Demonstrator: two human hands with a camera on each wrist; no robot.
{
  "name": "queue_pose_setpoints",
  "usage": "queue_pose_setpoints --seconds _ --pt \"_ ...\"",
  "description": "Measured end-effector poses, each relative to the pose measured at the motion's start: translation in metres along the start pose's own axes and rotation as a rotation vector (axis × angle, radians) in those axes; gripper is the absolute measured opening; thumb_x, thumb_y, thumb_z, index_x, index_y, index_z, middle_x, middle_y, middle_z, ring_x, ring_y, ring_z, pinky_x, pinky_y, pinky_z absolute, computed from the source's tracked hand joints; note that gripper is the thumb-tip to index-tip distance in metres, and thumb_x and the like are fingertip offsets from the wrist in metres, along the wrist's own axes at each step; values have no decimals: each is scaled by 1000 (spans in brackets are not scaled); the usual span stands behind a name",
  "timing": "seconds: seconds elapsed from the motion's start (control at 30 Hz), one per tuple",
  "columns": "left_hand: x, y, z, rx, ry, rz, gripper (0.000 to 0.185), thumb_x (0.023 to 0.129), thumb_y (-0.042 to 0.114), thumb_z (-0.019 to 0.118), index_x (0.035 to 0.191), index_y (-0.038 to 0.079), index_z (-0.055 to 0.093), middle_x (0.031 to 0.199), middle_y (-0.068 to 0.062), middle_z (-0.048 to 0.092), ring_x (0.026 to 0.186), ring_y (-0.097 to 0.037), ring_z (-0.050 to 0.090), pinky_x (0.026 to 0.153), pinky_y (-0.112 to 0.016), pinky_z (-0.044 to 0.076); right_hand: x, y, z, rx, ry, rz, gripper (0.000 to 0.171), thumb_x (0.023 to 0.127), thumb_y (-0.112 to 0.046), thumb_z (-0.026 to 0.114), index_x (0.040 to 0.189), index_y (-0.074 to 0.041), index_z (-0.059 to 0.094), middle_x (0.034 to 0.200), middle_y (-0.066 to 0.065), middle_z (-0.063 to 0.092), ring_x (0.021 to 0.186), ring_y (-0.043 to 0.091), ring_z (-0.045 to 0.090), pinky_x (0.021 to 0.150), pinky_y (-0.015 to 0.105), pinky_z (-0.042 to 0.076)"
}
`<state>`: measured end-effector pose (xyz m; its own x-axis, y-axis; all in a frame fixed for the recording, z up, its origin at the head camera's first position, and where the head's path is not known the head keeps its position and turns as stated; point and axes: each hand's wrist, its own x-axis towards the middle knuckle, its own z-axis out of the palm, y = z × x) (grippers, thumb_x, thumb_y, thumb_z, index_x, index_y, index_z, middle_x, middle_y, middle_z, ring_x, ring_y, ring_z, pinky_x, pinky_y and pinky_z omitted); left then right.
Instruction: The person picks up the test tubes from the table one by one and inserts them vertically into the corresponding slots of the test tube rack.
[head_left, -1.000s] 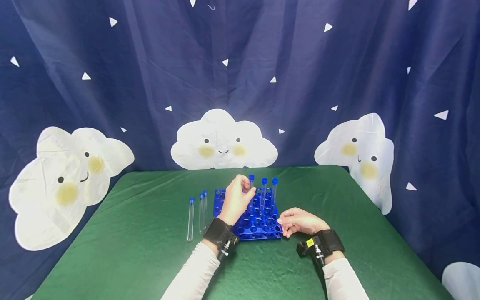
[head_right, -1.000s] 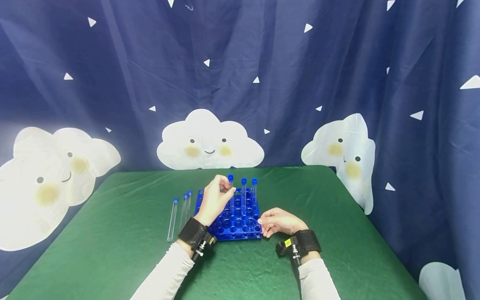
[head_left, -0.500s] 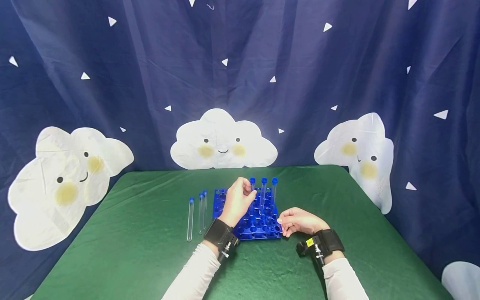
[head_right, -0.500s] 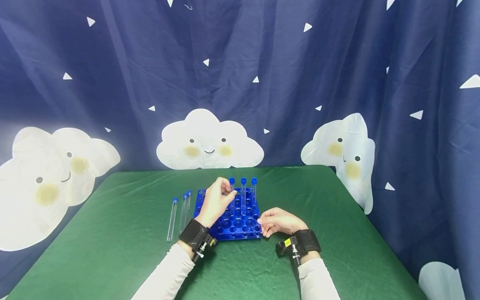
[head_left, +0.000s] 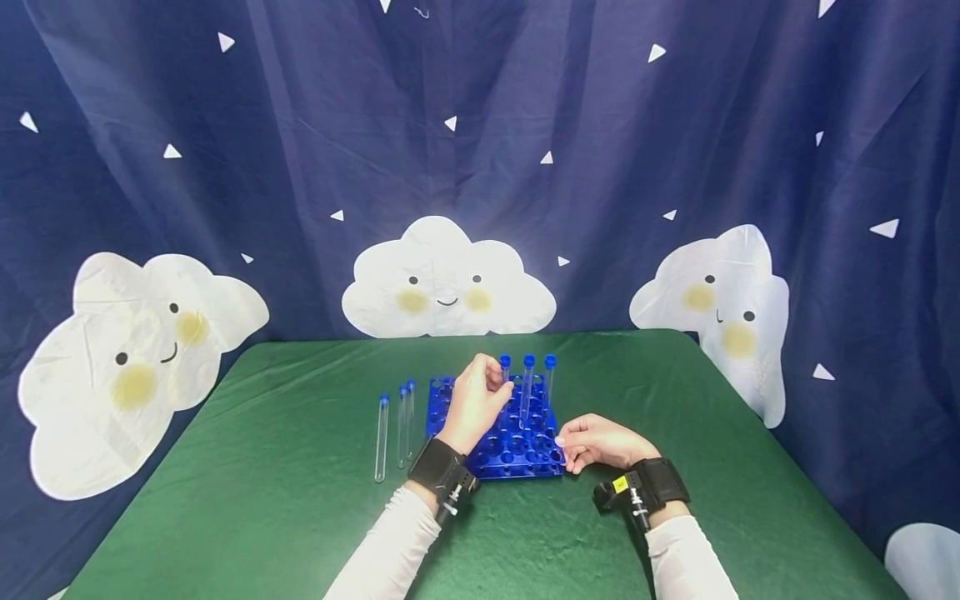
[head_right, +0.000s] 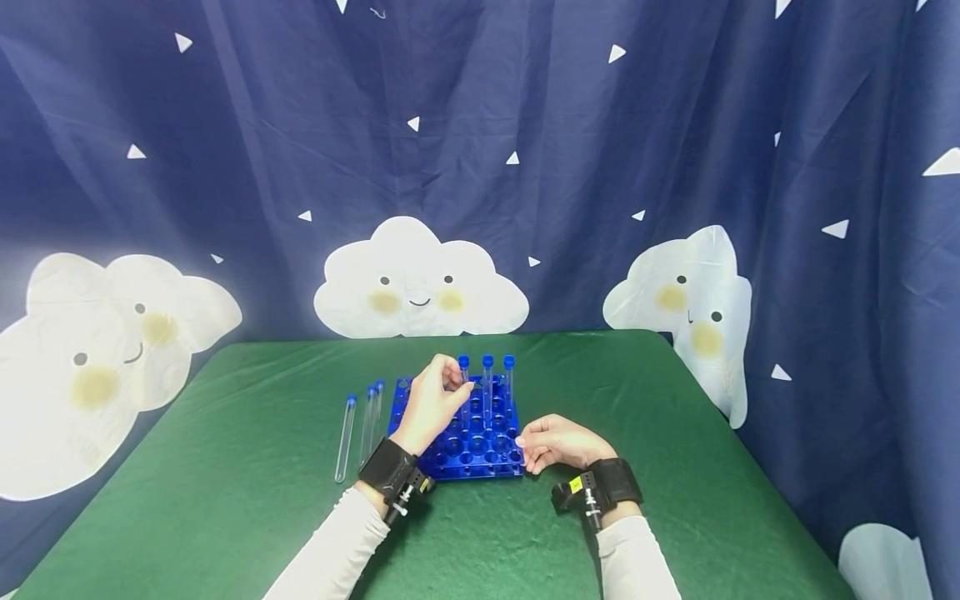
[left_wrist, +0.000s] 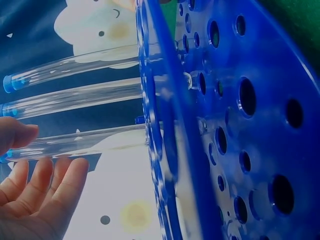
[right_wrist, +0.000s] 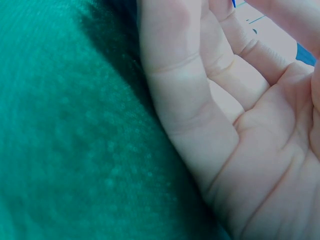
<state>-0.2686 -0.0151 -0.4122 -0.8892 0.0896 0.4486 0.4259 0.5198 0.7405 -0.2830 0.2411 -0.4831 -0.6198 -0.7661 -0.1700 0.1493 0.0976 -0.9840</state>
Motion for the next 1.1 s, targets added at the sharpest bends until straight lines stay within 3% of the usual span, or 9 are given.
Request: queue_pose_setpoints --seconds 0.37,0.57,1.1 --pt "-3 -1 -3 -6 -11 -21 27 85 13 73 100 9 52 90 -6 60 80 -14 61 74 -25 53 -1 1 -1 0 1 -4 24 100 -4 44 86 -11 62 75 -3 70 66 7 67 65 23 58" --pt "-9 -4 -12 29 -9 -27 29 83 12 75 101 8 53 91 -7 62 83 -18 64 77 -30 55 0 2 -1 1 1 -8 25 100 -3 44 86 -11 62 75 -2 70 66 7 67 64 23 58" --pt "-25 -53 -67 146 77 -81 31 81 11 77 103 4 56 91 -11 64 80 -21 65 76 -38 55 0 0 0 9 3 -4 24 100 -3 45 85 -10 63 74 -2 70 66 7 67 64 23 58"
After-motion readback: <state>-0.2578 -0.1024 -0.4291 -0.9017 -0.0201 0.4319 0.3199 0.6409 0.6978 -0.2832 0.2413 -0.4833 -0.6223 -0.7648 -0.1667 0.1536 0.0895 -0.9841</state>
